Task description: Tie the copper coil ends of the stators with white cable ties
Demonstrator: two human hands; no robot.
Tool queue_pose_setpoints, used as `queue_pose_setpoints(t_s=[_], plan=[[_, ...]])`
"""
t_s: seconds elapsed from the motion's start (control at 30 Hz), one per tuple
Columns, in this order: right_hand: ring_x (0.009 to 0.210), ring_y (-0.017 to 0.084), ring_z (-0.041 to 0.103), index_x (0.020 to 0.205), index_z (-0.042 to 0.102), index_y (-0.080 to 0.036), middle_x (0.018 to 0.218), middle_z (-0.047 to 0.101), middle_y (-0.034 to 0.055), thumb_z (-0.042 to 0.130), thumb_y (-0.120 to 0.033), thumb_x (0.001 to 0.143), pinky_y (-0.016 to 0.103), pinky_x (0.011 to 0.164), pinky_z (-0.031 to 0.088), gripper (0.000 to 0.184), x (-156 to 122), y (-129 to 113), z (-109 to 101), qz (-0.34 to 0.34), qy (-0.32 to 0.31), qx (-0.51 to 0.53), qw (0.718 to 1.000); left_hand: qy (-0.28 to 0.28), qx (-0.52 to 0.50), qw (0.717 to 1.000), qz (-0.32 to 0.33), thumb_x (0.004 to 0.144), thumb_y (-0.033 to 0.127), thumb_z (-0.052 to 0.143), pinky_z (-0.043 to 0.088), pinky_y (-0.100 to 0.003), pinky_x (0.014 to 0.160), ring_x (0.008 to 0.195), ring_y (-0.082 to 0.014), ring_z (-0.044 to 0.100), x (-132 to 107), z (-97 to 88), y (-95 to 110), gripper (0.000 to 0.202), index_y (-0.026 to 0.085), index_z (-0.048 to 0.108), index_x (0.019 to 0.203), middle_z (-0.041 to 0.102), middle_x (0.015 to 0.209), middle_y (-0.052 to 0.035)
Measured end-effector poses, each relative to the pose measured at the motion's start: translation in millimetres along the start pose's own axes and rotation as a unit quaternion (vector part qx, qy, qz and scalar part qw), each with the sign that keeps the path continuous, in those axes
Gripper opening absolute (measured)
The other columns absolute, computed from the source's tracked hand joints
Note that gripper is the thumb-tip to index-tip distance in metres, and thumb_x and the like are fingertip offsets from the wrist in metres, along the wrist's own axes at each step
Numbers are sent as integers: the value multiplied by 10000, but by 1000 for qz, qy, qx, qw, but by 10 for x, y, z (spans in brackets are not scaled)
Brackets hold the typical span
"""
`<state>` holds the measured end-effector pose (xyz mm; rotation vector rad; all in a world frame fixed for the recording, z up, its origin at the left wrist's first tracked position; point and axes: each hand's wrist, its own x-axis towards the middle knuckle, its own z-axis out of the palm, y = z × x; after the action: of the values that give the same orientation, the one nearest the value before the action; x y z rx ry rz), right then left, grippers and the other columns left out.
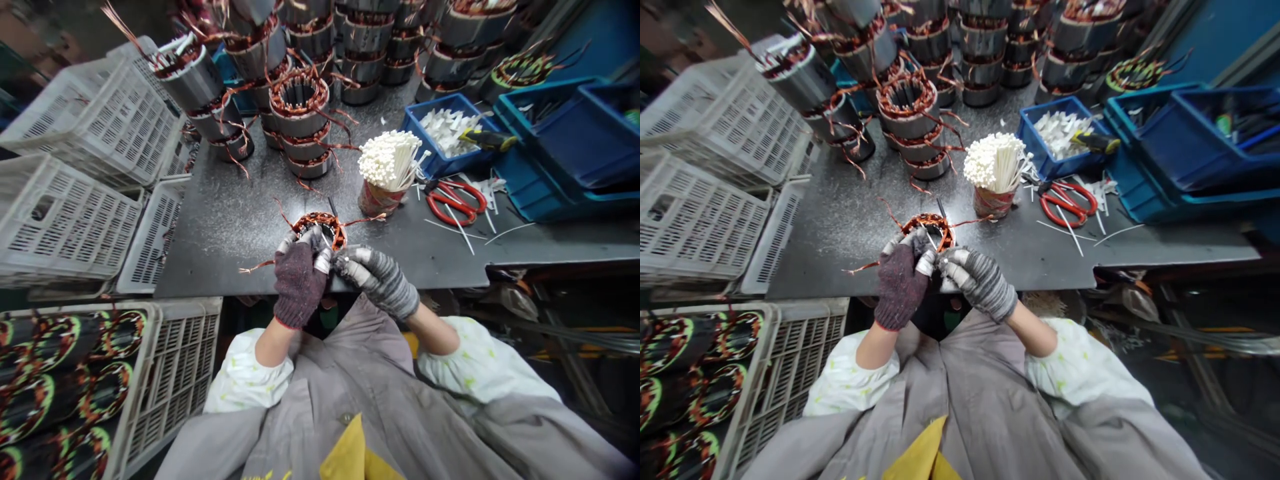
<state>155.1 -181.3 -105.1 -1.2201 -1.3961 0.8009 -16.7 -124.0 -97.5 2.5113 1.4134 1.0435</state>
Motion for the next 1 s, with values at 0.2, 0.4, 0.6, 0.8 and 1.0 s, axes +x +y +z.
queue_pose_setpoints(t_s=[0.2,0.4,0.6,0.8,1.0], plan=[[507,144,618,894,652,-220,646,671,-23,797,-618,730,279,476,532,454,84,23,147,232,72,221,945,27,-69,996,57,999,287,589,410,-425,1143,1122,-199,707,37,-37,5,188,254,709,1139,795,1113,-17],[636,167,663,826,688,-219,725,731,14,743,-473,791,311,618,574,262,79,60,115,137,65,81,985,-5,-4,993,116,979,263,569,365,-486,1147,1150,-231,702,42,-103,40,269,256,708,1209,794,1124,-34],[764,204,710,867,733,-226,842,780,40,692,-371,823,353,749,587,157,109,133,73,55,50,-15,997,-23,-6,990,140,972,252,577,353,-477,1177,1189,-224,689,-1,-171,57,267,239,700,1210,783,1178,-35],[714,174,687,837,716,-223,793,763,19,711,-382,820,318,706,590,160,76,63,38,72,51,22,996,-1,7,987,158,972,241,575,379,-472,1144,1164,-228,699,-13,-141,37,256,215,691,1199,791,1144,-44],[684,167,667,855,724,-217,781,756,18,702,-378,849,302,666,573,163,89,105,44,58,50,-1,997,-7,11,991,133,973,259,572,393,-469,1127,1151,-226,704,-13,-132,60,262,222,698,1200,792,1138,-48]])
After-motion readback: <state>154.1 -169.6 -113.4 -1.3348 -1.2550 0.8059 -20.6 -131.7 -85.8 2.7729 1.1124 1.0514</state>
